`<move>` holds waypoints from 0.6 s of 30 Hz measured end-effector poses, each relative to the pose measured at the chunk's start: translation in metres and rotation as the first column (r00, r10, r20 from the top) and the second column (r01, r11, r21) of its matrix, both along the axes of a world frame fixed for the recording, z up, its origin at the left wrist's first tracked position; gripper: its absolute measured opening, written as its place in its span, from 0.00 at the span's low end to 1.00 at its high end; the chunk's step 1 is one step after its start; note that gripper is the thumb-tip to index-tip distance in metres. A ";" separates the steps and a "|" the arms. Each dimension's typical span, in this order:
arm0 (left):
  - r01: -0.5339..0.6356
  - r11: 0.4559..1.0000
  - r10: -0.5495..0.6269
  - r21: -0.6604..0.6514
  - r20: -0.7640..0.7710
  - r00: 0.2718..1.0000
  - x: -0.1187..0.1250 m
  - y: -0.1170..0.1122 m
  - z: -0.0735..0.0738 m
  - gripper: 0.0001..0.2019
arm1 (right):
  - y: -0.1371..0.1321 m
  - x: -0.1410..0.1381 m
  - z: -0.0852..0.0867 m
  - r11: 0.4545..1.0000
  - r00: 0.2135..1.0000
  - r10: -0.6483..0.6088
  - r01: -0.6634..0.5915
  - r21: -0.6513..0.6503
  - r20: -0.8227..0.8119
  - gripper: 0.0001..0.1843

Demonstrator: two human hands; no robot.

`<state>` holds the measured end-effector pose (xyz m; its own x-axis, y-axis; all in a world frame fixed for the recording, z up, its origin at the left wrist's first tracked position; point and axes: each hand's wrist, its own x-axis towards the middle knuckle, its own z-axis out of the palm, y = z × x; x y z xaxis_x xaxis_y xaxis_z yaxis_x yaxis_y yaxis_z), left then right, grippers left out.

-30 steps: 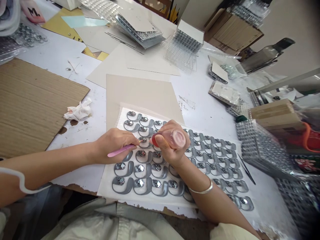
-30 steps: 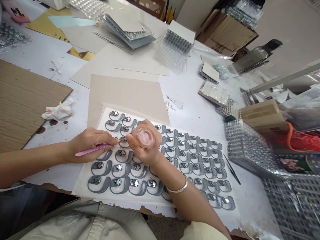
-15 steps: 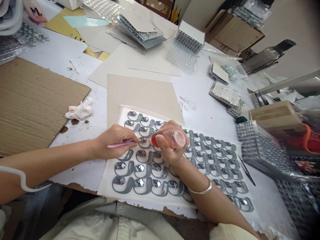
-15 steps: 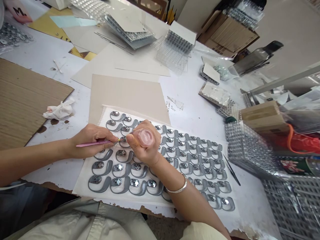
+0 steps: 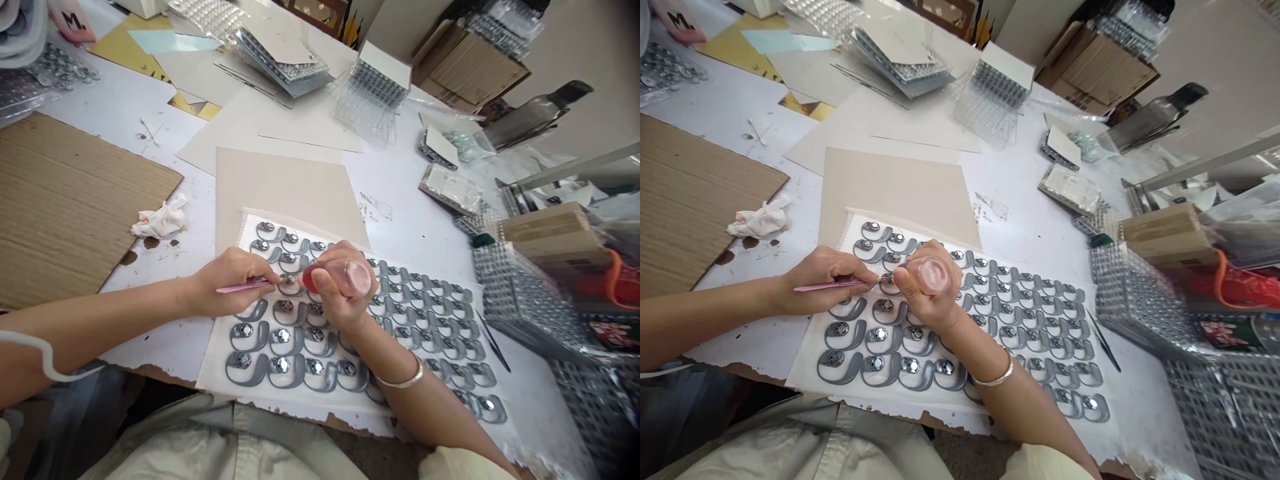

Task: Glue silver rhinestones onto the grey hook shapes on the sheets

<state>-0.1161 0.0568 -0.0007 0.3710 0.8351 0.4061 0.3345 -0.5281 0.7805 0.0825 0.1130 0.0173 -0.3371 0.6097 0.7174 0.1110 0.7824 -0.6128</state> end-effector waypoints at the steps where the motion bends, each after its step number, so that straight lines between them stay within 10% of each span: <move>1: 0.000 1.000 0.000 -0.001 0.000 1.000 0.000 0.000 0.000 0.04 | 0.000 0.000 0.000 1.000 1.000 -0.001 0.001 -0.001 0.002 0.05; 12: -0.004 1.000 0.004 -0.019 -0.003 1.000 -0.001 0.001 -0.001 0.05 | 0.003 0.002 0.000 0.982 0.997 -0.060 0.050 -0.184 -0.051 0.13; 18: -0.034 0.982 0.039 -0.185 0.024 0.999 -0.003 0.000 0.005 0.06 | 0.033 0.008 0.015 0.823 0.945 -0.206 0.028 -0.568 -0.253 0.20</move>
<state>-0.1189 0.0573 0.0046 0.3295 0.9095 0.2535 0.3279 -0.3620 0.8726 0.0907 0.1461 0.0318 -0.0683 0.9511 0.3012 -0.0725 0.2964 -0.9523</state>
